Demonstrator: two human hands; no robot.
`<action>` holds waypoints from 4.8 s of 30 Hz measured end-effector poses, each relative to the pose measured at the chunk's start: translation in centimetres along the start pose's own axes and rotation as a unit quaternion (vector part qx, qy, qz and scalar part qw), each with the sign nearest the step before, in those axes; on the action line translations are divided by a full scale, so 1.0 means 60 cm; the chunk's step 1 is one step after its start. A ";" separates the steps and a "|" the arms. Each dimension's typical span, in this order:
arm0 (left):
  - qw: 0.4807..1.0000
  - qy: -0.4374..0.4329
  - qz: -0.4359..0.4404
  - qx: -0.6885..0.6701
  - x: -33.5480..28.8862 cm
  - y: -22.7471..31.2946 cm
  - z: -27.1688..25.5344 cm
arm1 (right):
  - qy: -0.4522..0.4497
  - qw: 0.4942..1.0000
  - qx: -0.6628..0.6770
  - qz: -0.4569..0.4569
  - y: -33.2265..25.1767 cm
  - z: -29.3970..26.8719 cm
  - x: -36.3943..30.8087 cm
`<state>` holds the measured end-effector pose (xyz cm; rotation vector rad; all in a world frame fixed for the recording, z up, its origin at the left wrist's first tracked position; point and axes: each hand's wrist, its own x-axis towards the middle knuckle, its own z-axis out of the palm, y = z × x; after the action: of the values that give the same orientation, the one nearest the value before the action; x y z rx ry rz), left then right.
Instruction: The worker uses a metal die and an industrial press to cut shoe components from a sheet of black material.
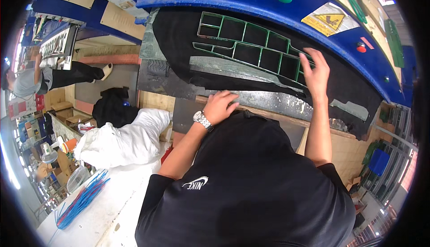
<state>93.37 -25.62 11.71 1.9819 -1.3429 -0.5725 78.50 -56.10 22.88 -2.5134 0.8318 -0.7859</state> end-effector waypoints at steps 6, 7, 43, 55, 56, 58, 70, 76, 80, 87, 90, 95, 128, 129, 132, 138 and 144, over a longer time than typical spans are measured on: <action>0.995 0.000 0.043 0.094 0.022 -0.020 0.009 | -0.019 0.991 0.117 -0.065 -0.141 0.037 0.076; 0.994 0.014 0.059 0.091 0.031 -0.023 0.010 | -0.015 0.991 0.116 -0.068 -0.147 0.040 0.087; 0.987 -0.030 -0.008 0.159 0.222 -0.021 0.005 | -0.163 0.949 -0.233 0.137 0.030 0.054 -0.131; 0.998 0.005 0.053 0.035 0.032 -0.036 0.012 | -0.418 0.891 -0.124 0.124 -0.003 0.013 -0.187; 0.998 -0.007 0.036 -0.059 0.026 -0.047 -0.001 | -0.389 0.912 -0.078 0.099 -0.023 0.017 -0.168; 0.957 0.022 -0.083 -0.278 0.009 -0.059 -0.032 | -0.276 0.960 -0.033 -0.003 -0.037 0.049 -0.161; 0.850 0.161 -0.288 -0.411 0.009 -0.201 -0.126 | -0.293 0.924 -0.061 -0.237 -0.082 0.186 -0.190; 0.863 0.110 -0.255 -0.423 -0.014 -0.209 -0.133 | -0.315 0.933 0.060 -0.163 -0.105 0.150 -0.165; 0.918 0.101 -0.172 -0.342 -0.023 -0.203 -0.120 | -0.281 0.946 0.070 -0.147 -0.152 0.079 -0.141; 0.976 0.095 -0.191 0.040 0.011 -0.164 -0.113 | -0.274 0.950 0.065 -0.135 -0.198 -0.015 -0.149; 0.974 0.057 -0.210 0.058 0.014 -0.167 -0.126 | -0.337 0.927 0.039 -0.161 -0.174 -0.026 -0.218; 0.992 0.022 -0.103 -0.066 0.004 -0.146 -0.163 | -0.401 0.900 -0.013 -0.171 -0.111 0.012 -0.343; 0.906 0.003 -0.091 -0.413 -0.156 -0.043 -0.207 | -0.161 0.971 0.126 -0.123 -0.479 0.092 0.187; 0.901 0.041 -0.080 -0.423 -0.184 -0.071 -0.203 | -0.187 0.963 0.156 -0.116 -0.460 0.118 0.200; 0.849 0.027 -0.138 -0.510 -0.259 -0.135 -0.220 | -0.241 0.949 0.175 -0.099 -0.430 0.210 0.215; 0.834 0.093 -0.330 -0.433 -0.347 -0.241 -0.217 | -0.244 0.954 0.160 -0.074 -0.342 0.428 0.231; 0.837 0.182 -0.464 -0.226 -0.395 -0.230 -0.226 | -0.292 0.944 -0.034 -0.150 -0.272 0.346 0.098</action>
<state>102.40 3.57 10.61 2.0795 0.0790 -0.7852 101.98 -43.96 17.33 -2.7391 0.2797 -0.0585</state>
